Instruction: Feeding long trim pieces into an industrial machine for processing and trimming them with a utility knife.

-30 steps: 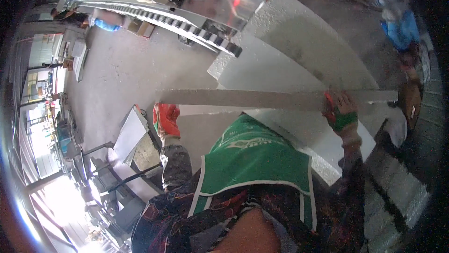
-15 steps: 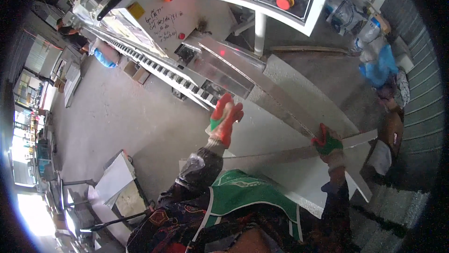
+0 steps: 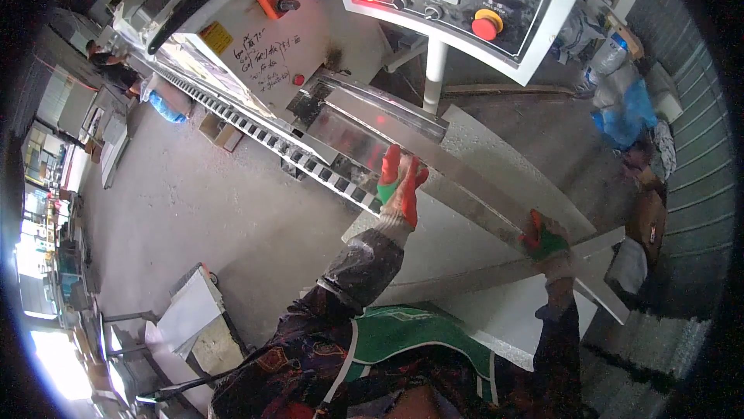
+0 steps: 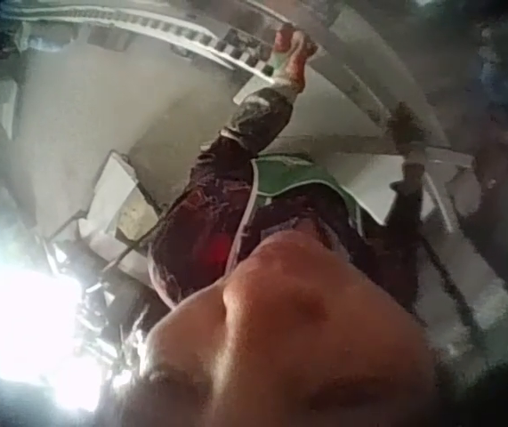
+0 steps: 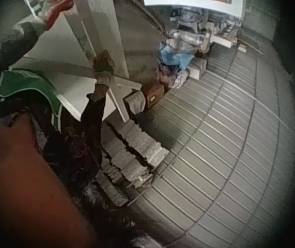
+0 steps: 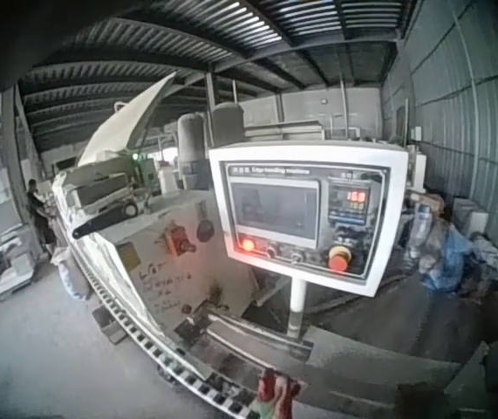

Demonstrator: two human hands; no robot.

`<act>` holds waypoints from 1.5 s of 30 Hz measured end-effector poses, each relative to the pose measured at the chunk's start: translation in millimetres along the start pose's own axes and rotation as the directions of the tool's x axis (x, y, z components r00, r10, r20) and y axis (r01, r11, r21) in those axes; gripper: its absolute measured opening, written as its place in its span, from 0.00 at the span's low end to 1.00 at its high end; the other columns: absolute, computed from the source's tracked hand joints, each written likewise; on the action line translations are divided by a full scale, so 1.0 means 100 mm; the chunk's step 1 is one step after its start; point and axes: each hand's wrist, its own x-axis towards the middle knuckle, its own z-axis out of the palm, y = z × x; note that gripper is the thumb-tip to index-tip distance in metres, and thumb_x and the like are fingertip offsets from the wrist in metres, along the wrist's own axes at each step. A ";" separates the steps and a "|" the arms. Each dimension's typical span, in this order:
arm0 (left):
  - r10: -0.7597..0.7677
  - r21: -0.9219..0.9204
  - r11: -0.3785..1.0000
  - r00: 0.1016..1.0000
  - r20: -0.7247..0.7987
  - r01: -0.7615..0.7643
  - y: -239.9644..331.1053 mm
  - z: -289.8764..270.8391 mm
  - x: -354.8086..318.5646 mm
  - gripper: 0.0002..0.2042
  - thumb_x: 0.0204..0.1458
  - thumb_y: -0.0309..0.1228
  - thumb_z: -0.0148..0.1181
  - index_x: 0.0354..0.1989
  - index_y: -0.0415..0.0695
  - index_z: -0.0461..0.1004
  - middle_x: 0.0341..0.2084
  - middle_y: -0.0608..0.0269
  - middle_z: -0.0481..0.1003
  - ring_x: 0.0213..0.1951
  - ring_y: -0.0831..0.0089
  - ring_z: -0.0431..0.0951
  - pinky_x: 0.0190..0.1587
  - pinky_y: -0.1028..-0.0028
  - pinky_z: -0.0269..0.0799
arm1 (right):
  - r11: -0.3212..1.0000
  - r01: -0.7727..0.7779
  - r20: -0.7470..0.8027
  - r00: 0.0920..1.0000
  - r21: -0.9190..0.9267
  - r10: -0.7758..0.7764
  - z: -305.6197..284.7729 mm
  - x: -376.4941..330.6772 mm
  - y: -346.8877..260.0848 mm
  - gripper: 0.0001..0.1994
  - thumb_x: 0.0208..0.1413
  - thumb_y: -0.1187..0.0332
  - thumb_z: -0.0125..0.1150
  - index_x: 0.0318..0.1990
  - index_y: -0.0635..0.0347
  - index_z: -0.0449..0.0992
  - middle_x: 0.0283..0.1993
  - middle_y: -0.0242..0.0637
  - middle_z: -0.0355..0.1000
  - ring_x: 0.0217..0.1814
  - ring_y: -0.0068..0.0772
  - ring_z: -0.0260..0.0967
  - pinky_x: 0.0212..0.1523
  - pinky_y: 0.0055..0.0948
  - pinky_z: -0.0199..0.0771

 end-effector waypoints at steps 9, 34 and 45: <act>-0.034 -0.099 0.995 0.991 -0.128 0.021 -0.01 0.07 0.27 0.30 0.60 0.32 0.66 0.70 0.50 0.61 0.42 0.74 0.70 0.37 0.81 0.72 0.41 0.77 0.72 | 0.998 -0.022 -0.077 0.997 -0.053 0.018 -0.16 0.37 -0.12 0.35 0.53 0.51 0.66 0.68 0.52 0.66 0.59 0.48 0.70 0.59 0.55 0.69 0.61 0.50 0.67; -0.231 -0.193 0.954 0.973 0.014 0.229 0.01 -0.17 0.87 0.19 0.58 0.37 0.67 0.56 0.53 0.69 0.44 0.73 0.69 0.39 0.82 0.74 0.39 0.79 0.69 | 0.973 0.226 -0.216 0.953 0.049 -0.211 -0.29 0.78 -0.31 0.27 0.57 0.59 0.62 0.65 0.47 0.69 0.58 0.46 0.72 0.57 0.55 0.71 0.57 0.51 0.71; 0.367 0.459 0.813 0.927 0.077 -0.359 -0.14 -0.54 1.31 0.13 0.59 0.27 0.66 0.49 0.37 0.74 0.42 0.61 0.72 0.46 0.70 0.73 0.48 0.71 0.72 | 0.984 0.156 -0.173 0.975 0.085 -0.140 -0.26 1.00 -0.60 0.27 0.56 0.62 0.65 0.65 0.44 0.70 0.59 0.45 0.73 0.57 0.54 0.71 0.55 0.50 0.72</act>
